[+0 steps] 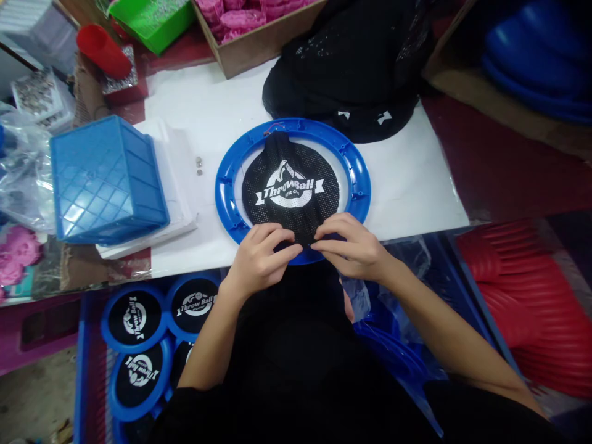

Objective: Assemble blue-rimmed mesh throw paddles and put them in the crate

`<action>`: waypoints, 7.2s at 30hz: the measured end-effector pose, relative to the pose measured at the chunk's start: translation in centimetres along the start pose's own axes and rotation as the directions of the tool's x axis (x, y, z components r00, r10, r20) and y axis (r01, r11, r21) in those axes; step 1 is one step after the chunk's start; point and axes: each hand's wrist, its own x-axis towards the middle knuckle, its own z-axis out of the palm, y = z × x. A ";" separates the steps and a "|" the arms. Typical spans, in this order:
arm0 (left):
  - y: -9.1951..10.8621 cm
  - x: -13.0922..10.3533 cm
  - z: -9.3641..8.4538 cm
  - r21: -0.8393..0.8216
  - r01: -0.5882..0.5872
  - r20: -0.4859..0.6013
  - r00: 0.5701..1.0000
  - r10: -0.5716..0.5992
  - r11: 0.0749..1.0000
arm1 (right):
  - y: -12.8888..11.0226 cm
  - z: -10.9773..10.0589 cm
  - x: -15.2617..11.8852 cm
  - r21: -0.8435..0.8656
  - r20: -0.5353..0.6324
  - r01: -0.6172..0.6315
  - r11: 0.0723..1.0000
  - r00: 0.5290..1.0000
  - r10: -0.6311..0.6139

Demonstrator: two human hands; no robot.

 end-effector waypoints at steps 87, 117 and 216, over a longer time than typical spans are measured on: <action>-10.4 11.8 -0.3 -0.378 0.647 0.284 0.762 -0.583 0.662 | 9.5 -1.7 11.6 -0.024 0.005 -0.241 0.970 0.970 0.242; -11.0 11.9 0.2 -0.328 0.564 0.226 0.826 -0.517 0.758 | 9.8 -1.2 11.3 -0.132 0.043 -0.207 0.969 0.976 0.214; 0.0 0.5 -0.2 -0.109 0.014 0.004 1.000 -0.014 0.994 | 0.4 -0.9 0.8 -0.062 0.098 0.111 0.992 0.990 -0.104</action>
